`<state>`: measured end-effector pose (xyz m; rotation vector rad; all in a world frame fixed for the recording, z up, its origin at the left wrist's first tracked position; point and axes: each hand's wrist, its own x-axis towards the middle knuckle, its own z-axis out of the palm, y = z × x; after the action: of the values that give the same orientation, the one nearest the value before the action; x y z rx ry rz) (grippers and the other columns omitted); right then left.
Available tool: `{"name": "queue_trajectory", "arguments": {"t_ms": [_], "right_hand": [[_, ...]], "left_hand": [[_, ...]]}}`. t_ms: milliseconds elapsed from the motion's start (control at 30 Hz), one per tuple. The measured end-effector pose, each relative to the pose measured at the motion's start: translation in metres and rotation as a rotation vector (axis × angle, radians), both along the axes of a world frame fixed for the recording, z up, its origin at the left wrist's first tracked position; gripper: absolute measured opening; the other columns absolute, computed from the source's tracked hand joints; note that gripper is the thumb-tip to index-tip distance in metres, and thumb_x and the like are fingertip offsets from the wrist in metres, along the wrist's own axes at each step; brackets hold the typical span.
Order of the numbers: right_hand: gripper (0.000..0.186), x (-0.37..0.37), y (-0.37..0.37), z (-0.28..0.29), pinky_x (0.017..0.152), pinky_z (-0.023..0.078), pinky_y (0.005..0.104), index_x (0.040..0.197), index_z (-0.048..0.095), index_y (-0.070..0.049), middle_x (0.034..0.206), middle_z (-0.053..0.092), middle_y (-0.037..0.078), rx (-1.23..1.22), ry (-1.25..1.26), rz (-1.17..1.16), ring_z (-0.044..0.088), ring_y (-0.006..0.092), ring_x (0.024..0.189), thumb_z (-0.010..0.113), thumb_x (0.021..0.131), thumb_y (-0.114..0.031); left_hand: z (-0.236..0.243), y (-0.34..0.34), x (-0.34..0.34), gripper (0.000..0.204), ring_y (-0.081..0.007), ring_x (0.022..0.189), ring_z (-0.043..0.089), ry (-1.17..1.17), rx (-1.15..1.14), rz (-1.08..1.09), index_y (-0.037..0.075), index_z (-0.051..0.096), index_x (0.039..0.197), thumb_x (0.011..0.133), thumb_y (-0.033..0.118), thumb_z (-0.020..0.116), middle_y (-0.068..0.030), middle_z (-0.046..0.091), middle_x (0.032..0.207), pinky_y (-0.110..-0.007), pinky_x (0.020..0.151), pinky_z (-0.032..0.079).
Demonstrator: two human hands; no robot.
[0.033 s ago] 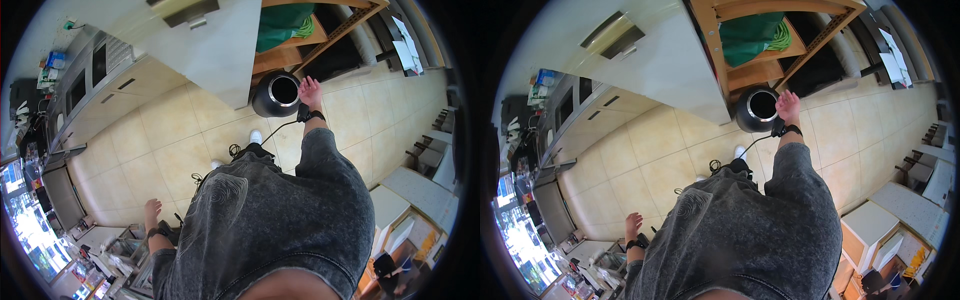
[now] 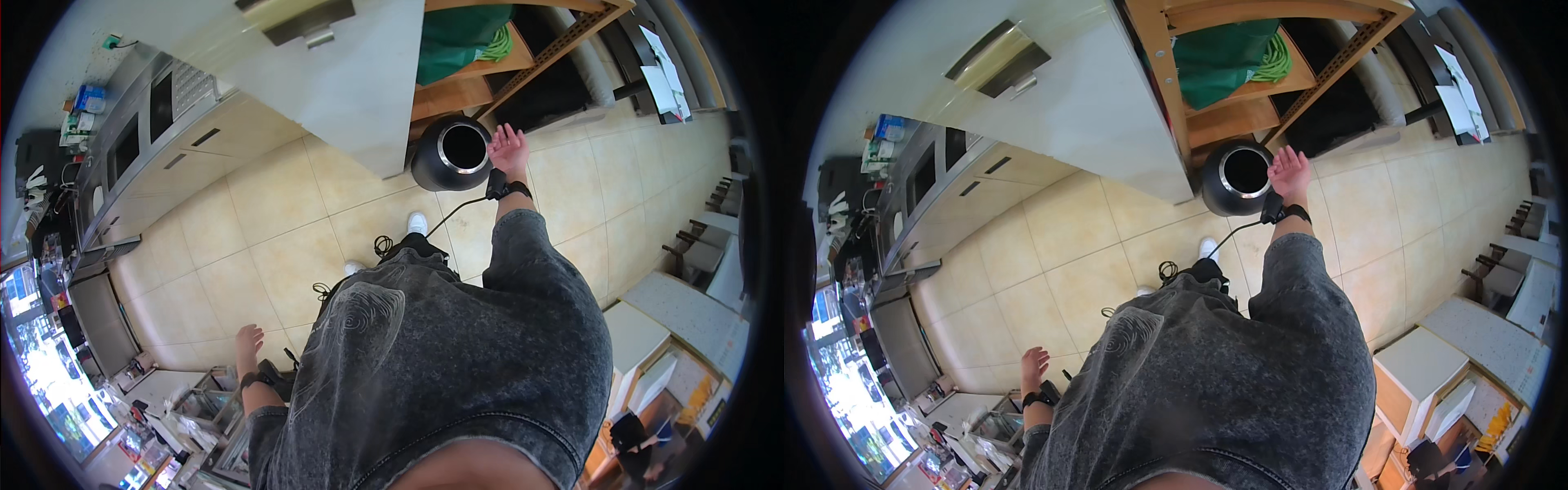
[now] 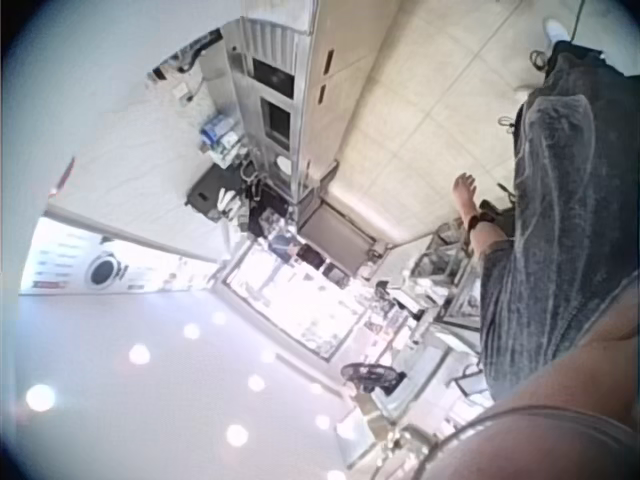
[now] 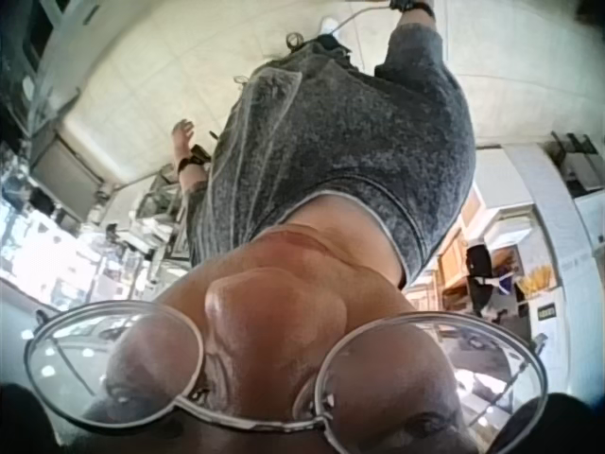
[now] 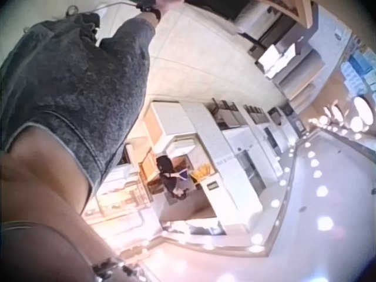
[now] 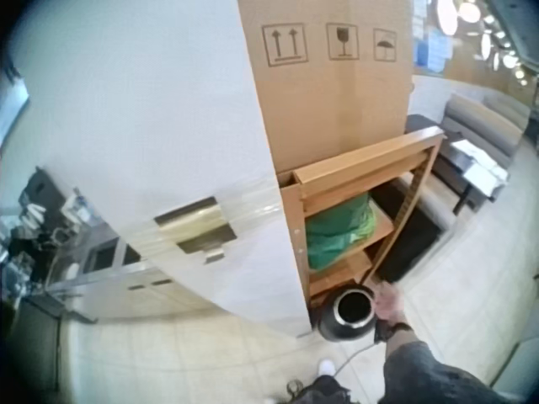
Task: Cleaning a metal bin with a cloth and then rinsing the cloth in a sink.
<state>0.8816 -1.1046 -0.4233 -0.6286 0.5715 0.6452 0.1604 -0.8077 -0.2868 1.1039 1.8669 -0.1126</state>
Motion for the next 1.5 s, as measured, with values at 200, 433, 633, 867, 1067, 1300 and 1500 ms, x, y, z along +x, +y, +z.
{"name": "queue_trajectory", "arguments": {"t_ms": [200, 433, 633, 867, 1067, 1300, 1500], "right_hand": [[0.044, -0.009, -0.033, -0.004, 0.072, 0.044, 0.0355, 0.112, 0.057, -0.006, 0.098, 0.06, 0.004, 0.203, -0.097, -0.112, 0.055, 0.02, 0.081, 0.046, 0.089, -0.042], [0.041, -0.069, -0.067, 0.004, 0.081, 0.046, 0.0401, 0.115, 0.054, -0.005, 0.101, 0.058, 0.008, 0.164, -0.056, -0.351, 0.055, 0.022, 0.081, 0.049, 0.088, -0.036], [0.031, -0.168, -0.041, 0.013, 0.074, 0.044, 0.0374, 0.103, 0.06, -0.009, 0.08, 0.061, 0.003, 0.115, -0.126, -0.33, 0.054, 0.0184, 0.071, 0.049, 0.087, -0.033], [0.052, -0.291, 0.052, 0.001, 0.097, 0.039, 0.0416, 0.134, 0.042, -0.01, 0.134, 0.043, 0.014, -0.323, 0.14, 0.316, 0.046, 0.0267, 0.118, 0.048, 0.09, -0.037], [0.048, -0.325, 0.329, 0.134, 0.097, 0.041, 0.0379, 0.137, 0.037, -0.006, 0.131, 0.049, 0.016, 0.176, -0.355, 0.929, 0.052, 0.0254, 0.112, 0.041, 0.096, -0.032], [0.035, -0.345, 0.592, 0.214, 0.082, 0.05, 0.0294, 0.12, 0.054, -0.002, 0.108, 0.063, 0.012, 0.035, -0.797, 1.249, 0.062, 0.0198, 0.093, 0.051, 0.094, -0.026], [0.022, -0.355, 0.789, 0.197, 0.075, 0.051, 0.0261, 0.101, 0.061, -0.004, 0.093, 0.063, 0.006, -0.059, -0.818, 1.303, 0.061, 0.0139, 0.084, 0.056, 0.09, -0.023]], "left_hand": [[-0.011, 0.03, -0.002, 0.033, -0.0186, 0.097, 0.059, -0.026, -0.032, -0.013, 0.01, 0.057, 0.112, 0.088, 0.03, 0.047, -0.0079, 0.063, 0.106, -0.033, 0.078, 0.046], [-0.047, 0.126, 0.025, 0.033, -0.0204, 0.093, 0.061, -0.103, -0.027, -0.172, 0.009, 0.057, 0.112, 0.087, 0.029, 0.049, -0.0083, 0.064, 0.103, -0.034, 0.079, 0.046], [-0.082, 0.228, -0.007, 0.025, -0.0161, 0.074, 0.062, -0.317, 0.056, -0.19, 0.008, 0.058, 0.105, 0.086, 0.024, 0.055, -0.0081, 0.065, 0.089, -0.029, 0.058, 0.046], [-0.088, 0.34, -0.065, 0.02, -0.0132, 0.068, 0.06, -0.237, 0.112, -0.345, 0.008, 0.061, 0.097, 0.086, 0.024, 0.055, -0.0045, 0.064, 0.079, -0.026, 0.058, 0.045], [-0.062, 0.405, -0.128, 0.023, -0.0199, 0.075, 0.064, -0.288, 0.411, -0.475, 0.002, 0.063, 0.092, 0.085, 0.022, 0.055, -0.012, 0.066, 0.081, -0.032, 0.064, 0.05], [0.022, 0.461, -0.047, 0.023, -0.0311, 0.084, 0.063, -0.067, 0.627, -0.72, 0.002, 0.062, 0.096, 0.084, 0.02, 0.056, -0.0172, 0.066, 0.088, -0.037, 0.075, 0.05], [0.041, 0.532, -0.012, 0.022, -0.029, 0.086, 0.063, -0.102, 0.737, -0.755, 0.005, 0.062, 0.1, 0.084, 0.019, 0.056, -0.0135, 0.065, 0.096, -0.038, 0.076, 0.05]]}}
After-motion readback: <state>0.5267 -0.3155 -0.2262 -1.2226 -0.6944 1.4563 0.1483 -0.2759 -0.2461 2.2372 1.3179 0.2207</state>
